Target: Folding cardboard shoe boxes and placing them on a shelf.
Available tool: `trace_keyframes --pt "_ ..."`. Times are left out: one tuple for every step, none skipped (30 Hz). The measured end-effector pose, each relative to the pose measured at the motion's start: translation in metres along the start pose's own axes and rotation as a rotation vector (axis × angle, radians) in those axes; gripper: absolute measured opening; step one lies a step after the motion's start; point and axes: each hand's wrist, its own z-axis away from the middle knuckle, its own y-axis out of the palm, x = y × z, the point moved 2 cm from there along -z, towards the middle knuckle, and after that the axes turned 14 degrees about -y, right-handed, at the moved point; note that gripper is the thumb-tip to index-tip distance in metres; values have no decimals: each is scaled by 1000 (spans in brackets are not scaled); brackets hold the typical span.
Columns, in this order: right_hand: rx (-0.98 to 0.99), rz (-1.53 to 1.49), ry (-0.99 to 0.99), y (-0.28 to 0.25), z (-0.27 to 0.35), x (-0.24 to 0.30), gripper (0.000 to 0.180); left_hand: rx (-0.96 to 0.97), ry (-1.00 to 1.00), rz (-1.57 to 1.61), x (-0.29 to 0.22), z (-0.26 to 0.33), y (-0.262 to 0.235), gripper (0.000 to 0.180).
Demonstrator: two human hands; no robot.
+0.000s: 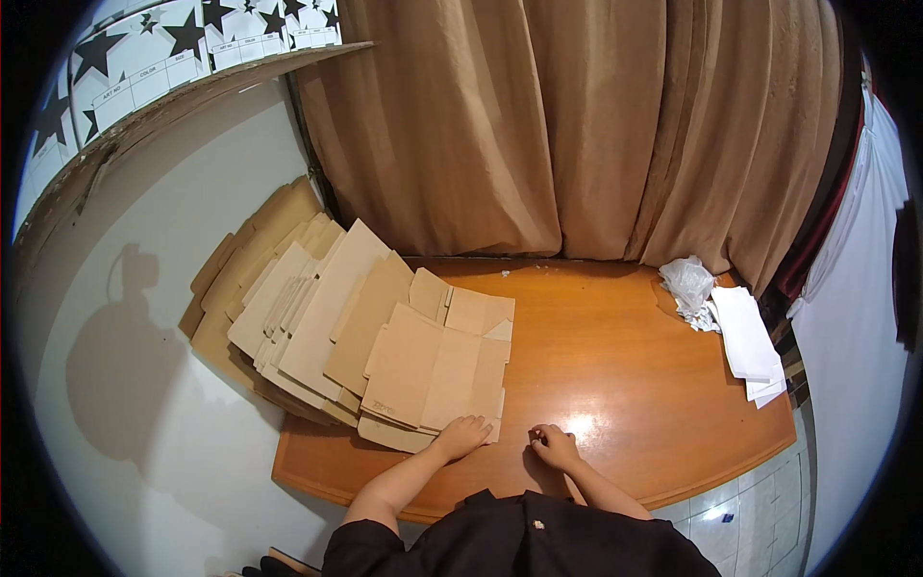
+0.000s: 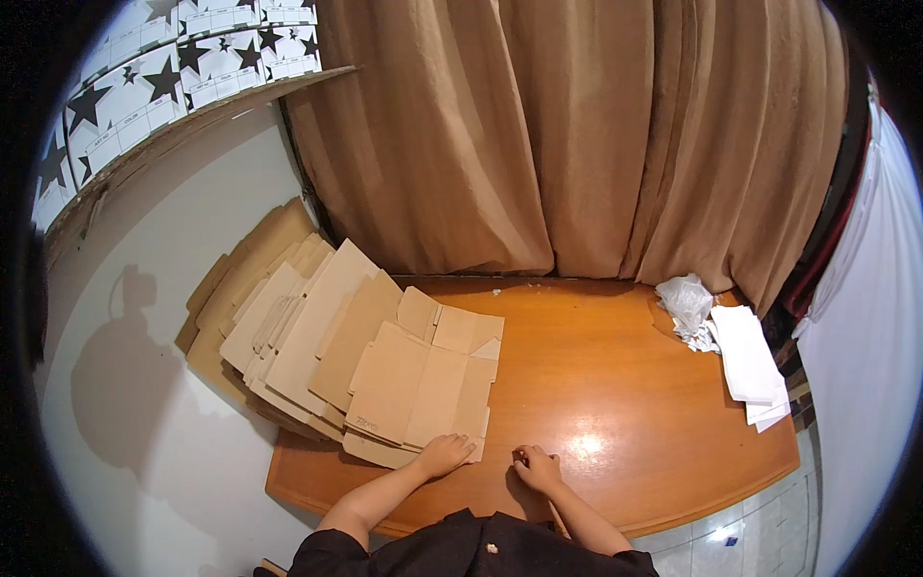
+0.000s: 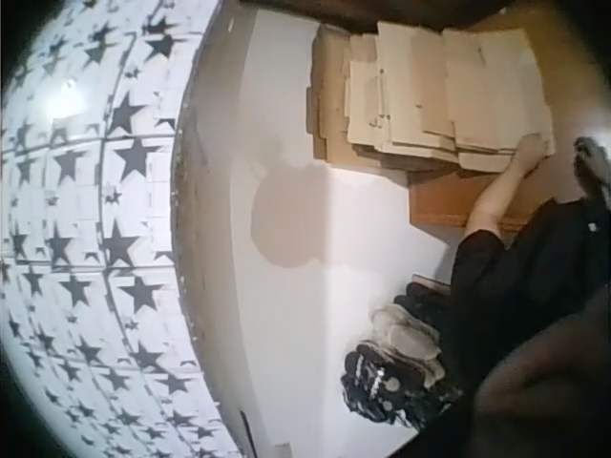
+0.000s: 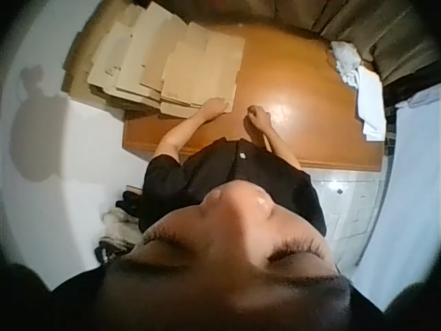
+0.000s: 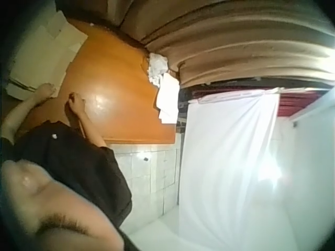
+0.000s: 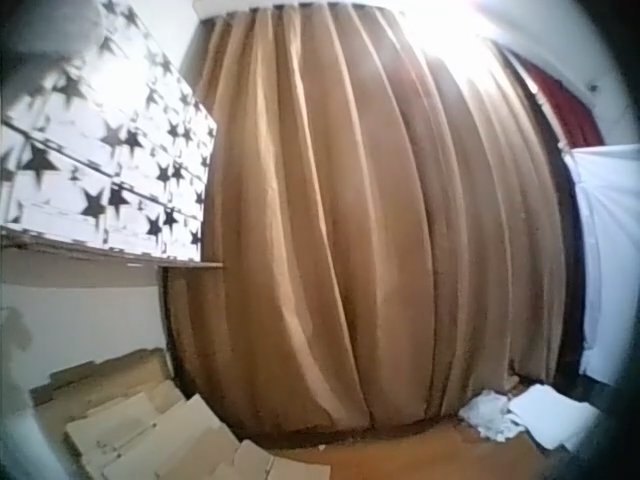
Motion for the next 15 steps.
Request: trace_keyframes --pt "-18 -38 -20 1 -1 0 37 -28 37 -29 1 0 1 39" --pt "-17 -37 -19 3 -1 0 37 -58 72 -58 1 0 2 37" --pt "-28 -72 -50 4 -2 1 37 -58 71 -57 2 1 4 37" --pt "-40 -107 -81 5 -2 1 38 -72 96 -75 3 2 5 35" --pt "-40 -105 -79 5 -2 0 38 -85 124 -93 2 1 3 33" --pt "-76 -114 -97 3 -1 -1 37 -87 125 -91 0 -1 2 33" --pt "-112 -123 -115 2 -1 -2 37 -59 114 -79 -1 -3 1 32" --pt "-110 -125 -117 0 -1 -1 37 -29 100 -69 -1 -3 -1 30" --pt "-138 -136 -119 -3 -1 0 35 -28 98 -70 -1 -1 0 30" --pt "-167 -147 -121 -5 0 1 34 -22 110 -83 0 0 2 28" --pt "-169 -147 -123 -6 -1 0 34 -18 125 -97 0 -2 4 27" --pt "-181 -152 -127 -6 -1 -1 32 -19 126 -100 1 -1 5 27" --pt "-192 -157 -132 -6 -2 -2 31 19 138 -135 2 1 7 26" --pt "-196 -156 -129 -7 -2 -3 31 58 154 -168 0 0 2 26" --pt "-211 -169 -123 -9 -2 -4 30 57 158 -169 0 -3 -4 26"
